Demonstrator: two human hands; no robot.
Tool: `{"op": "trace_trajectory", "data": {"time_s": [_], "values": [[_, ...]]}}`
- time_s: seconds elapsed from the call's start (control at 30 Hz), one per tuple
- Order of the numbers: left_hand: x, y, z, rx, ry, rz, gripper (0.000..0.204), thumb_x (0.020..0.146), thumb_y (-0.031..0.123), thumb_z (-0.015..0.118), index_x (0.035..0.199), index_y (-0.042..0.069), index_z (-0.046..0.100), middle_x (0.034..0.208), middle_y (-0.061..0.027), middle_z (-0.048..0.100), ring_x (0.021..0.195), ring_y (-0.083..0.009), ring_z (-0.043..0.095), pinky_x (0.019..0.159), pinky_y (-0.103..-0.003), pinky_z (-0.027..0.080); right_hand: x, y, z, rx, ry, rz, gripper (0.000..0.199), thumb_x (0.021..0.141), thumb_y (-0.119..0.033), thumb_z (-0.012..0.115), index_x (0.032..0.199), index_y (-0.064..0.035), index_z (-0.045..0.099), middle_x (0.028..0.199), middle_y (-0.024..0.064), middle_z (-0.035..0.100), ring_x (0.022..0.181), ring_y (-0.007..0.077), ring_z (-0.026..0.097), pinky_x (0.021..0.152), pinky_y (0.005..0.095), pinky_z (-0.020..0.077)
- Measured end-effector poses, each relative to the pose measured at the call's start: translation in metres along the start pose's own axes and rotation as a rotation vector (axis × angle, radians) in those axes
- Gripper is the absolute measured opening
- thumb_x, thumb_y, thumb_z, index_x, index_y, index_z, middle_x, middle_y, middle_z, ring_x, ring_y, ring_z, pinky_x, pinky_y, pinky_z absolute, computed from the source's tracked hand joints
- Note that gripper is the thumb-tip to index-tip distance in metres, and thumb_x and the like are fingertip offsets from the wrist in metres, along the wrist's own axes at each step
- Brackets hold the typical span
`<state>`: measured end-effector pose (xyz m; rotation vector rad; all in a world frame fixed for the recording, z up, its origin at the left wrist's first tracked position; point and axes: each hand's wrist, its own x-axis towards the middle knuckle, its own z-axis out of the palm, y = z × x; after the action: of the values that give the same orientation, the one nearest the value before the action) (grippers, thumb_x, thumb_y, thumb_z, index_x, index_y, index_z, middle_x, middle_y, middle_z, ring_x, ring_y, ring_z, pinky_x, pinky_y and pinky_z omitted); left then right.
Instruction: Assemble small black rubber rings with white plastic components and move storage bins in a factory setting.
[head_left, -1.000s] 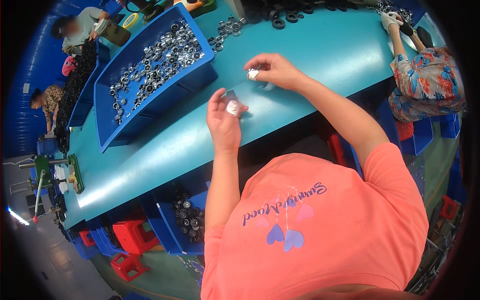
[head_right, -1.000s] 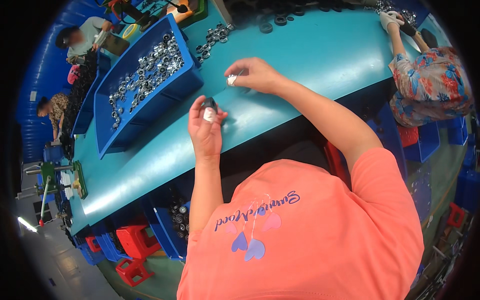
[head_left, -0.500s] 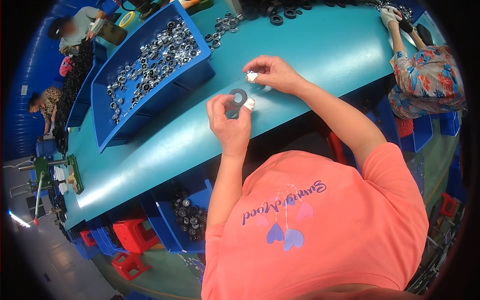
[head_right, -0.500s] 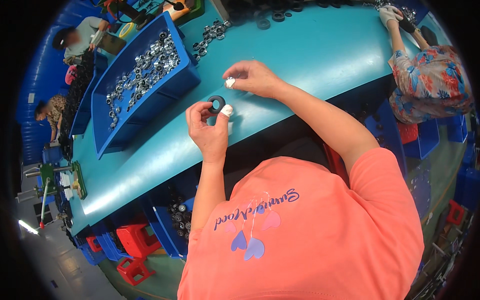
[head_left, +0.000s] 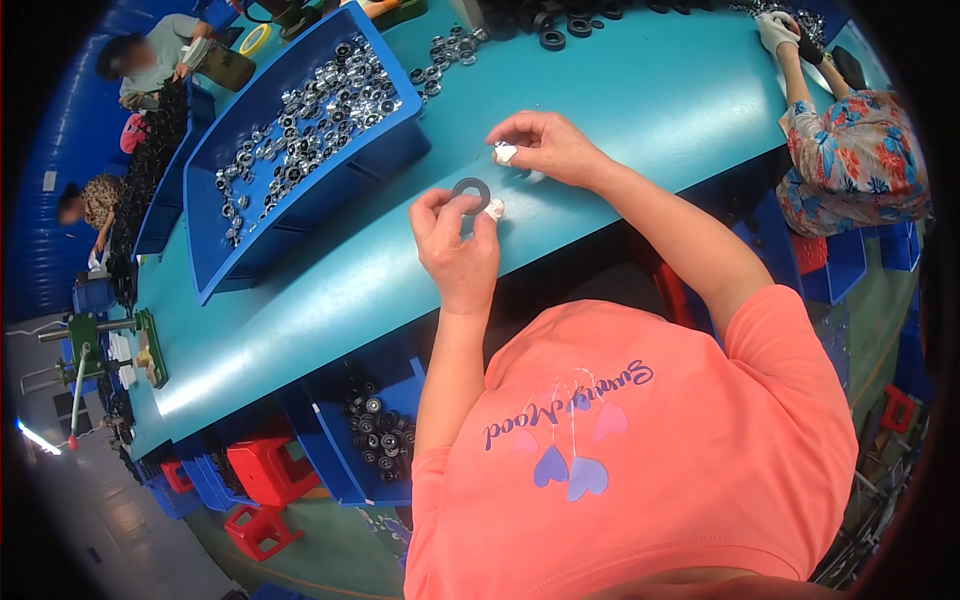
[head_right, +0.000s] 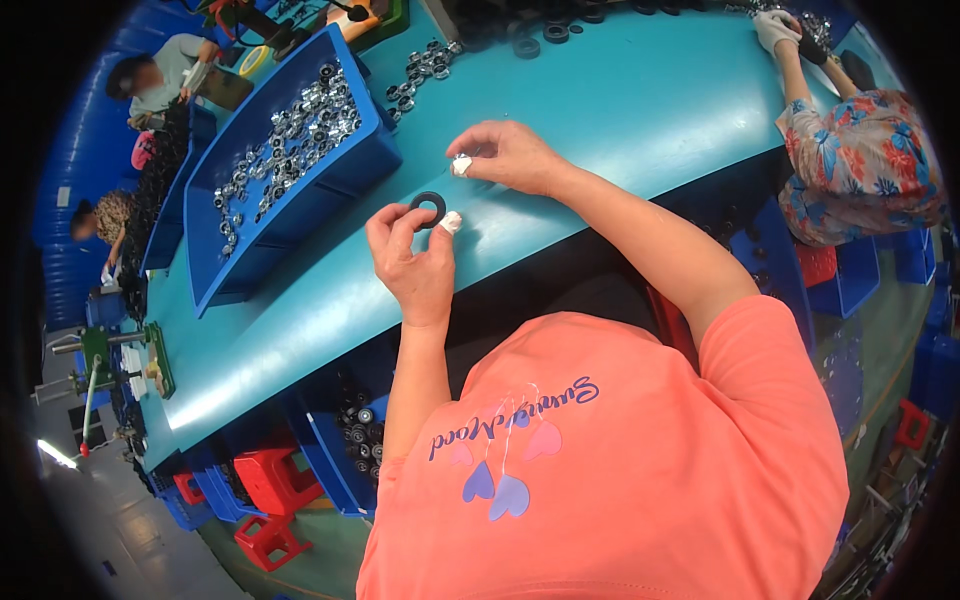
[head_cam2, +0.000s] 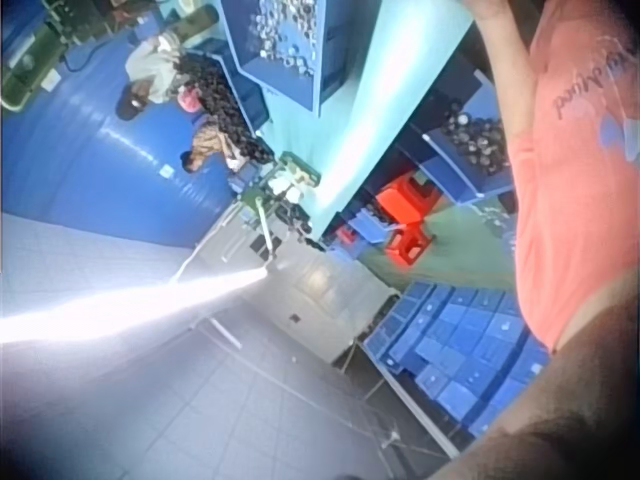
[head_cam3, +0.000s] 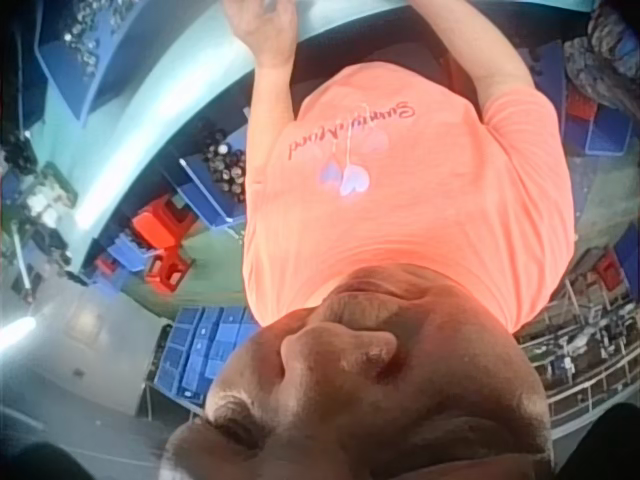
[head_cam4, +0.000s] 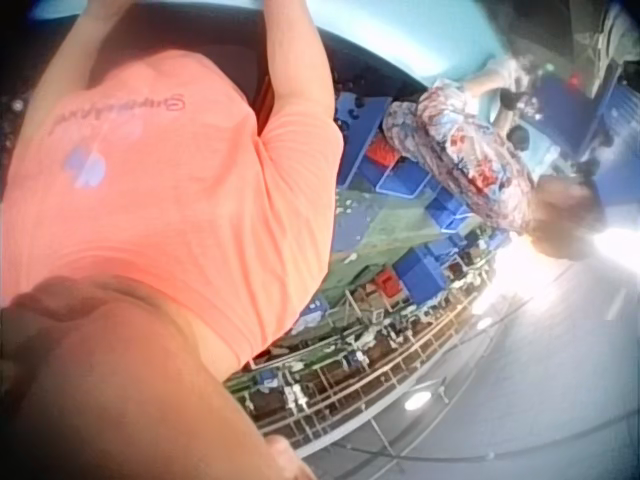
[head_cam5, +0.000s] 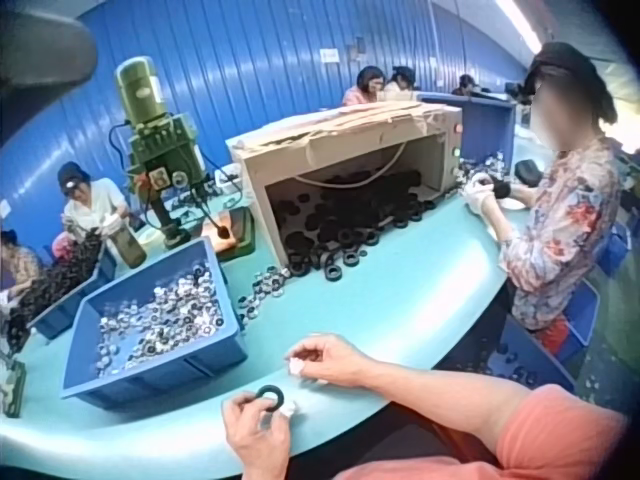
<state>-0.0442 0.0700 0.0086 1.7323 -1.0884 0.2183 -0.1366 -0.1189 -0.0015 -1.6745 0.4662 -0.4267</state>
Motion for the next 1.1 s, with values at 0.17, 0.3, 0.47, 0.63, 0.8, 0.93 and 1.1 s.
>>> {"op": "trace_trajectory", "data": {"time_s": [0.17, 0.3, 0.47, 0.63, 0.8, 0.93, 1.1], "values": [[-0.002, 0.001, 0.001, 0.011, -0.014, -0.030, 0.024, 0.073, 0.001, 0.083, 0.093, 0.005, 0.071, 0.104, -0.0115, 0.057, 0.085, -0.0225, 0.063, 0.074, -0.032, 0.054, -0.002, -0.002, 0.000, 0.007, -0.004, -0.006, 0.026, 0.089, -0.017, 0.073, 0.113, -0.0065, 0.072, 0.096, 0.0004, 0.070, 0.083, 0.0071, 0.062, 0.072, 0.0239, 0.0504], [-0.002, 0.001, 0.000, 0.029, -0.011, -0.013, 0.023, 0.074, 0.001, 0.083, 0.094, 0.005, 0.071, 0.104, -0.0114, 0.057, 0.084, -0.0220, 0.063, 0.074, -0.032, 0.054, -0.003, -0.001, 0.000, -0.002, 0.000, -0.020, 0.026, 0.089, -0.018, 0.073, 0.113, -0.0060, 0.071, 0.098, 0.0006, 0.069, 0.083, 0.0072, 0.062, 0.072, 0.0239, 0.0506], [-0.001, 0.002, -0.001, -0.002, -0.001, -0.023, 0.021, 0.080, 0.002, 0.081, 0.098, 0.002, 0.070, 0.104, -0.0095, 0.057, 0.083, -0.0206, 0.062, 0.074, -0.031, 0.053, -0.003, -0.004, -0.004, 0.026, -0.054, 0.071, 0.032, 0.087, -0.019, 0.074, 0.115, -0.0060, 0.070, 0.105, 0.0046, 0.070, 0.090, 0.0118, 0.065, 0.081, 0.0283, 0.0524], [-0.002, -0.012, -0.004, -0.845, -0.048, -0.649, 0.021, 0.097, 0.015, 0.067, 0.107, -0.003, 0.066, 0.111, -0.0139, 0.063, 0.089, -0.0210, 0.064, 0.083, -0.035, 0.055, -0.010, -0.018, 0.000, 0.223, -0.139, 0.030, 0.035, 0.086, -0.018, 0.073, 0.119, -0.0047, 0.068, 0.107, 0.0058, 0.070, 0.092, 0.0128, 0.065, 0.086, 0.0296, 0.0532], [-0.002, -0.024, -0.009, -1.475, -0.057, -0.924, 0.028, 0.102, 0.020, 0.056, 0.117, -0.003, 0.060, 0.117, -0.0204, 0.065, 0.101, -0.0273, 0.065, 0.096, -0.044, 0.056, -0.024, -0.031, 0.014, 0.333, -0.174, -0.061, 0.035, 0.085, -0.011, 0.074, 0.118, -0.0039, 0.068, 0.108, 0.0048, 0.069, 0.096, 0.0133, 0.065, 0.089, 0.0312, 0.0533], [-0.004, -0.024, -0.008, -1.547, -0.051, -0.953, 0.027, 0.102, 0.018, 0.055, 0.119, -0.002, 0.058, 0.120, -0.0198, 0.064, 0.105, -0.0298, 0.065, 0.099, -0.045, 0.056, -0.030, -0.029, 0.023, 0.314, -0.167, -0.028, 0.037, 0.084, -0.012, 0.078, 0.119, -0.0045, 0.068, 0.109, 0.0049, 0.070, 0.100, 0.0137, 0.066, 0.092, 0.0320, 0.0528], [-0.008, -0.020, -0.006, -1.456, -0.101, -0.915, 0.029, 0.101, 0.020, 0.056, 0.121, -0.001, 0.056, 0.120, -0.0180, 0.064, 0.107, -0.0301, 0.065, 0.099, -0.045, 0.056, -0.038, -0.028, 0.029, 0.280, -0.084, -0.081, 0.033, 0.083, -0.011, 0.078, 0.113, -0.0034, 0.068, 0.107, 0.0050, 0.070, 0.094, 0.0140, 0.068, 0.085, 0.0297, 0.0559]]}}
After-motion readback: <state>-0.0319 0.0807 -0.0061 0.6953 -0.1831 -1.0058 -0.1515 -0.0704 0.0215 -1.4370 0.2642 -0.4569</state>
